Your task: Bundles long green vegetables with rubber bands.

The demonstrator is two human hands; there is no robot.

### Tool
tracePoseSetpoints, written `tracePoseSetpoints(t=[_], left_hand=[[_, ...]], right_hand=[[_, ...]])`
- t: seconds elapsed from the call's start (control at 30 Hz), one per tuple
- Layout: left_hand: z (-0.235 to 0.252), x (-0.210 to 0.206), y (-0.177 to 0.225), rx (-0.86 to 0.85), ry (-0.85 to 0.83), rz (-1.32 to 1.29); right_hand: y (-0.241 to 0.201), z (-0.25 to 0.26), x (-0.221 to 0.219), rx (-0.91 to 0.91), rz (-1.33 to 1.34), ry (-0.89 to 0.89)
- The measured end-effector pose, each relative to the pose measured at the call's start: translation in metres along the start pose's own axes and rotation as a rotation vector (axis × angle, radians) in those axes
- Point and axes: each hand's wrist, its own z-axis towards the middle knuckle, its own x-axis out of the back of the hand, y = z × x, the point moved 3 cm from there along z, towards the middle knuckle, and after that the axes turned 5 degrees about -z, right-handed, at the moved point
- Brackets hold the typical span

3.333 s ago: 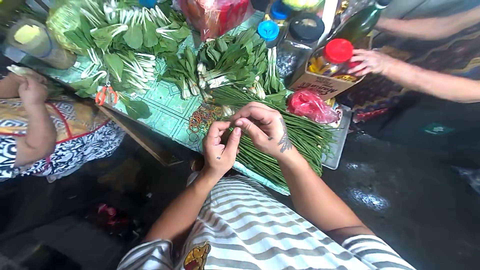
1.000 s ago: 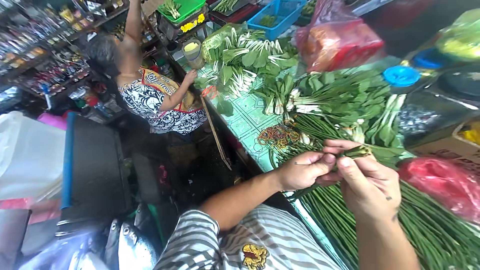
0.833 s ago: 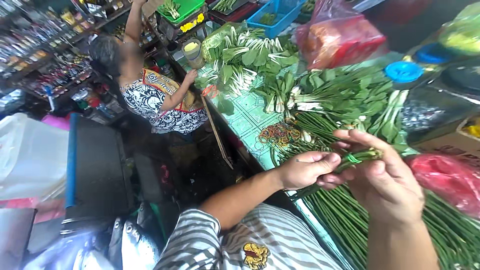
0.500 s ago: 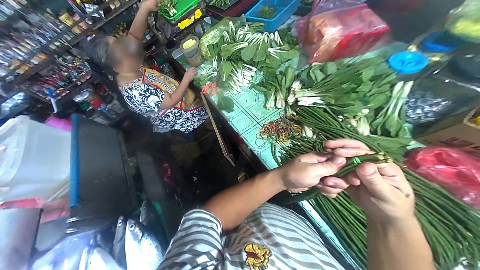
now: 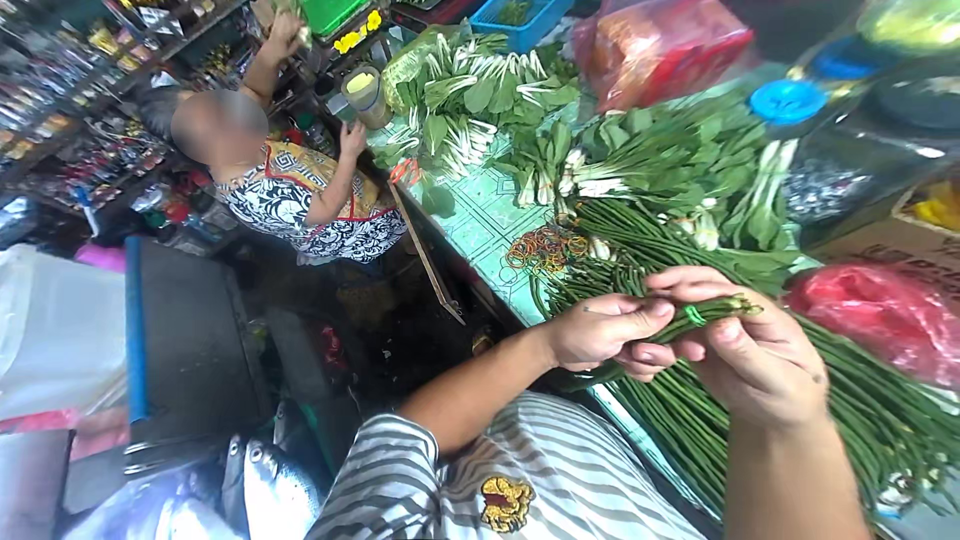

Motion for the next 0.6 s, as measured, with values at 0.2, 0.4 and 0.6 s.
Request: tracePoseSetpoints(t=[0.2, 0.4, 0.6], left_hand=[[-0.002, -0.004, 0.003, 0.071, 0.055, 0.025], [0.004, 0.011, -0.007, 0.029, 0.203, 0.1], [0.009, 0.029, -0.009, -0.069, 0.287, 0.115]], right_hand=[[0.003, -0.004, -0.008, -0.027, 0.041, 0.076], [0.016, -0.026, 0.005, -0.236, 0.08, 0.235], [0.069, -0.073, -0.02, -0.387, -0.017, 0.146]])
